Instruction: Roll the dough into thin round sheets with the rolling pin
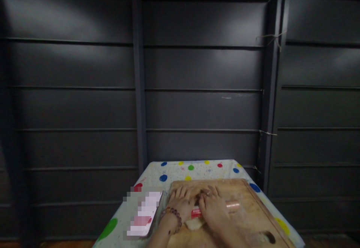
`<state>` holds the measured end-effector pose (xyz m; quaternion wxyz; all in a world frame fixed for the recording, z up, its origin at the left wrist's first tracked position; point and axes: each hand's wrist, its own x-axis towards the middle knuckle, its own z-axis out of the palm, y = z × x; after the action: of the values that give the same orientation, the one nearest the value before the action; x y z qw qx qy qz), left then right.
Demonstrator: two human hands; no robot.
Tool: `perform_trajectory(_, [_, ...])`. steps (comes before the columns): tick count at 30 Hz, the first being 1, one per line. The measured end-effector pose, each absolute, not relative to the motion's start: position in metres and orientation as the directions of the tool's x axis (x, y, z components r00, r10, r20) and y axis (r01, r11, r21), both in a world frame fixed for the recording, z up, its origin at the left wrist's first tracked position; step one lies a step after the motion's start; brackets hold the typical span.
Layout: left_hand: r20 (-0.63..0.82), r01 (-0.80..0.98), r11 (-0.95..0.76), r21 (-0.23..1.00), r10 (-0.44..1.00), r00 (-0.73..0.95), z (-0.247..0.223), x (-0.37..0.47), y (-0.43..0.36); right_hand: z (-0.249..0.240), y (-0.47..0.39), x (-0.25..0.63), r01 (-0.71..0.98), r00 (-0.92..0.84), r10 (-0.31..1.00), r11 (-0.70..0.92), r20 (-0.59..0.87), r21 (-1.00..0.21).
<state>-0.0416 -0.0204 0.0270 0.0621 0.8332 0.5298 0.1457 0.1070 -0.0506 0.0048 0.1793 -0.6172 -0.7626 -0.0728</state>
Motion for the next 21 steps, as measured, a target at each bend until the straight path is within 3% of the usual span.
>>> perform_trajectory(7, [0.21, 0.857, -0.483, 0.18, 0.87, 0.446, 0.016, -0.047, -0.042, -0.004, -0.074, 0.109, 0.947, -0.169, 0.895, 0.263, 0.412, -0.182])
perform_trajectory(21, [0.31, 0.846, -0.493, 0.204, 0.852, 0.422, 0.001, -0.048, -0.065, -0.01, -0.095, 0.117, 0.924, -0.243, 0.898, 0.329, 0.367, -0.192])
